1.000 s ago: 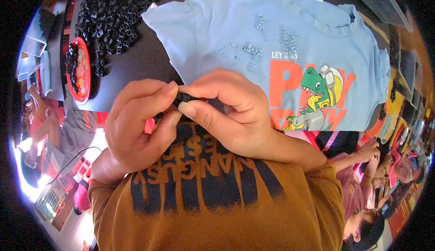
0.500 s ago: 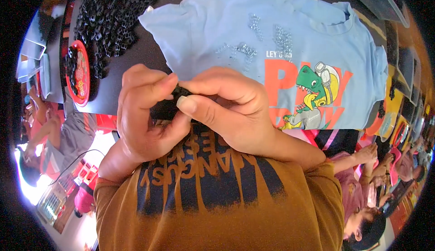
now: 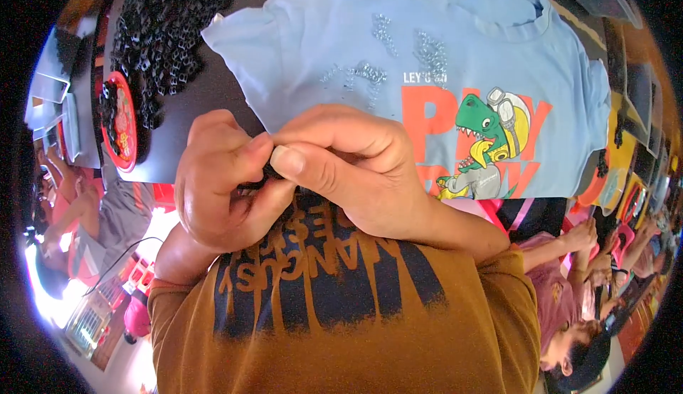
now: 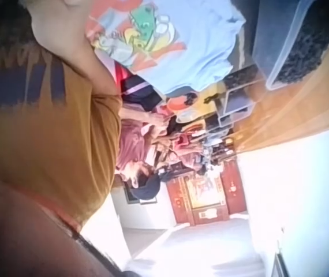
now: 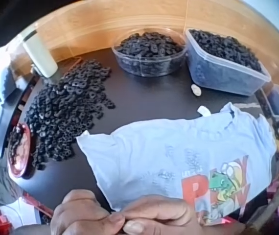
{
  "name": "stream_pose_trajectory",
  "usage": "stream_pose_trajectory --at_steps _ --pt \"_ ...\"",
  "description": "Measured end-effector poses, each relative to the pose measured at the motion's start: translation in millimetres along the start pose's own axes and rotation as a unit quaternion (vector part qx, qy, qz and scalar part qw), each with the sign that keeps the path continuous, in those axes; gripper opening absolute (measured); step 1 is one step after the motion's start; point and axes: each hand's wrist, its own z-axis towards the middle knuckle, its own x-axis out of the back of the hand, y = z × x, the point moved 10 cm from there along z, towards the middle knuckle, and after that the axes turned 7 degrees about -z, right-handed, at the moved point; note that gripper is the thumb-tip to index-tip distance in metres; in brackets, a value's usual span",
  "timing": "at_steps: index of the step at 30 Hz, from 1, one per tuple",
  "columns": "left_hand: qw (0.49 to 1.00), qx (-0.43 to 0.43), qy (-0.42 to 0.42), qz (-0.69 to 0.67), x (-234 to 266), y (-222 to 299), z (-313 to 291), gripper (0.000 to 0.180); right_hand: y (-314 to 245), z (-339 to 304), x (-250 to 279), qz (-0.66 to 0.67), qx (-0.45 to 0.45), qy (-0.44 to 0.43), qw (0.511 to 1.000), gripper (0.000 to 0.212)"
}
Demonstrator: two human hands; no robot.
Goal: Manually inserting small metal springs into black plastic components at a workshop table.
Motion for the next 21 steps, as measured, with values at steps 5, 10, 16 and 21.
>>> stream_pose_trajectory --at_steps 5,10,16,21 --pt "0.999 0.03 -0.022 -0.013 0.5 -4.5 9.2 0.04 0.3 2.2 1.2 0.002 0.005 -0.006 1.0 0.011" --pt "0.999 0.026 -0.042 -0.008 2.4 -5.0 22.2 0.046 -4.8 -0.6 2.3 0.013 -0.01 0.032 0.999 0.011" --pt "0.996 -0.011 -0.084 0.027 -3.3 4.3 27.1 0.04 -9.5 0.4 5.1 -0.054 0.031 0.011 0.998 0.009" --pt "0.996 -0.007 -0.09 0.01 -5.0 4.8 47.6 0.038 -2.5 -6.7 4.7 0.019 0.011 -0.002 1.0 0.015"
